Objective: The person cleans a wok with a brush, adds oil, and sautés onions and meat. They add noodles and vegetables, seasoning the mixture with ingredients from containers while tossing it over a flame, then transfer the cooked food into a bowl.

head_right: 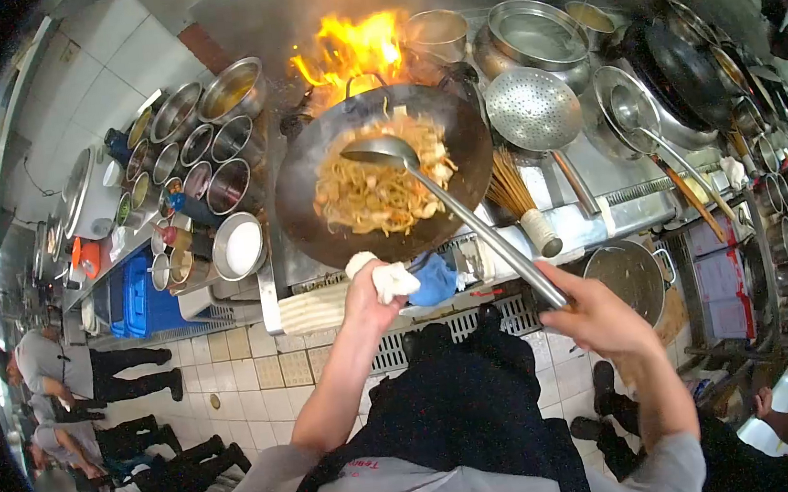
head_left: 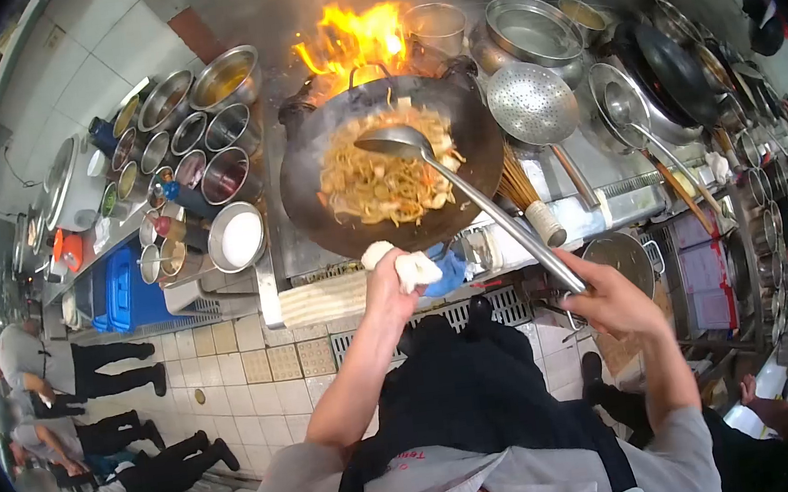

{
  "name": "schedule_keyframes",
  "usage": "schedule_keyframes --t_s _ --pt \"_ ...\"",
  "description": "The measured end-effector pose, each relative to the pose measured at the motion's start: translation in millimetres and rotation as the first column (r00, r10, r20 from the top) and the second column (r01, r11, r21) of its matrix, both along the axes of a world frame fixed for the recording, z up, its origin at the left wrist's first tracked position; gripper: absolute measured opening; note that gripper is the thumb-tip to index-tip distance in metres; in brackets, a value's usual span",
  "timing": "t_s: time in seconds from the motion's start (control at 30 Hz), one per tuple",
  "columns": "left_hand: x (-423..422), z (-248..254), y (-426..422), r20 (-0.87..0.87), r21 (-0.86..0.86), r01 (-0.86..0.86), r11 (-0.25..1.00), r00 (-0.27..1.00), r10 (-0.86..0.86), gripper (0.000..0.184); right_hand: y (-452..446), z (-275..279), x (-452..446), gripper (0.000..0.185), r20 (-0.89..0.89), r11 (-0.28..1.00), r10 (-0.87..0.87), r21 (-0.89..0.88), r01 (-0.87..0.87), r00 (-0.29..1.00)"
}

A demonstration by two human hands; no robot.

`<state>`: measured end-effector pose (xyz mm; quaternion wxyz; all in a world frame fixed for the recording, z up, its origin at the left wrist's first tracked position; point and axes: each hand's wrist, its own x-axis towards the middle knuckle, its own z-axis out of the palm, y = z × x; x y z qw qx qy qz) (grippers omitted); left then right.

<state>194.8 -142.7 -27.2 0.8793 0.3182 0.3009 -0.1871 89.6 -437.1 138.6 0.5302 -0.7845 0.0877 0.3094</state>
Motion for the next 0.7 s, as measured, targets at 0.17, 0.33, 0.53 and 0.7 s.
schedule_keyframes --t_s 0.17,0.33,0.53,0.7 --pt "66 -48 2 0.075 0.015 0.006 1.0 0.997 -0.007 0.011 -9 -24 19 0.067 0.062 0.985 0.127 -0.129 -0.118 0.99" --pt "-24 -110 4 0.164 0.104 0.017 0.994 0.986 -0.034 0.03 24 -89 50 0.063 0.513 0.886 0.212 -0.461 0.058 0.831" --pt "4 -49 7 -0.048 -0.047 -0.016 0.999 0.999 0.013 0.012 18 -37 7 0.066 0.363 0.988 0.09 -0.152 -0.036 0.927" --pt "27 1 16 0.047 -0.065 0.172 0.983 0.985 -0.169 0.007 2 20 -9 0.063 -0.079 0.992 0.106 0.075 -0.1 0.991"
